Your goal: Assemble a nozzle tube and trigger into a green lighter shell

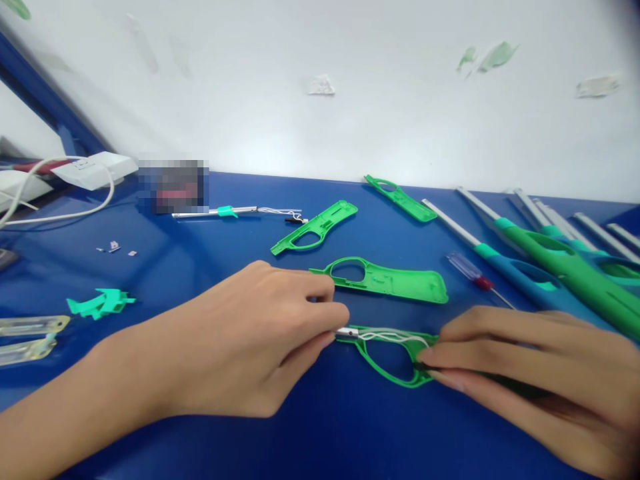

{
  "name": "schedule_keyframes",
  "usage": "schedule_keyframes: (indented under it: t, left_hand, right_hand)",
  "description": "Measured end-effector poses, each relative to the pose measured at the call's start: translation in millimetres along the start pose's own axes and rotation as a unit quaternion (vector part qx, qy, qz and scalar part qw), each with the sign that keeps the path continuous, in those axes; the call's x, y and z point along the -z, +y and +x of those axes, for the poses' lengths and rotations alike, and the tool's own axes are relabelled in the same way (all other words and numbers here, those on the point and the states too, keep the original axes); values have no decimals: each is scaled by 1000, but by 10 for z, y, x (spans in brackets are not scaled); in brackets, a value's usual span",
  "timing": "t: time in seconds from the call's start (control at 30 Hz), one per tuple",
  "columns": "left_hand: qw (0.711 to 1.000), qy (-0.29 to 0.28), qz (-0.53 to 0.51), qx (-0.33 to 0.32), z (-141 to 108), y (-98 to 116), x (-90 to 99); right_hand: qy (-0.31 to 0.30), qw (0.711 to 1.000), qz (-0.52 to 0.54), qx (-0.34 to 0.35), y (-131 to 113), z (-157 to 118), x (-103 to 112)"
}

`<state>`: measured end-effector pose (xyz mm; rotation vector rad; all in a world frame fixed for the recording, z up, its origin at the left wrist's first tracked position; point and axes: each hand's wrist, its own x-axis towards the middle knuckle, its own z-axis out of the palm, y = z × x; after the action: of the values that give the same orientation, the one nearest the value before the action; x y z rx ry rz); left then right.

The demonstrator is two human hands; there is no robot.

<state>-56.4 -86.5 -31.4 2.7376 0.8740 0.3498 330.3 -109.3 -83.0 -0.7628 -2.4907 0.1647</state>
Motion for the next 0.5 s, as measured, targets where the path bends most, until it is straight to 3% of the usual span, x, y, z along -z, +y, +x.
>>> schedule_keyframes:
  t: [0.5]
  left_hand:
    - [999,20,33,-11,-37,49,30]
  right_hand:
    - [-9,1000,25,2,-25,78,11]
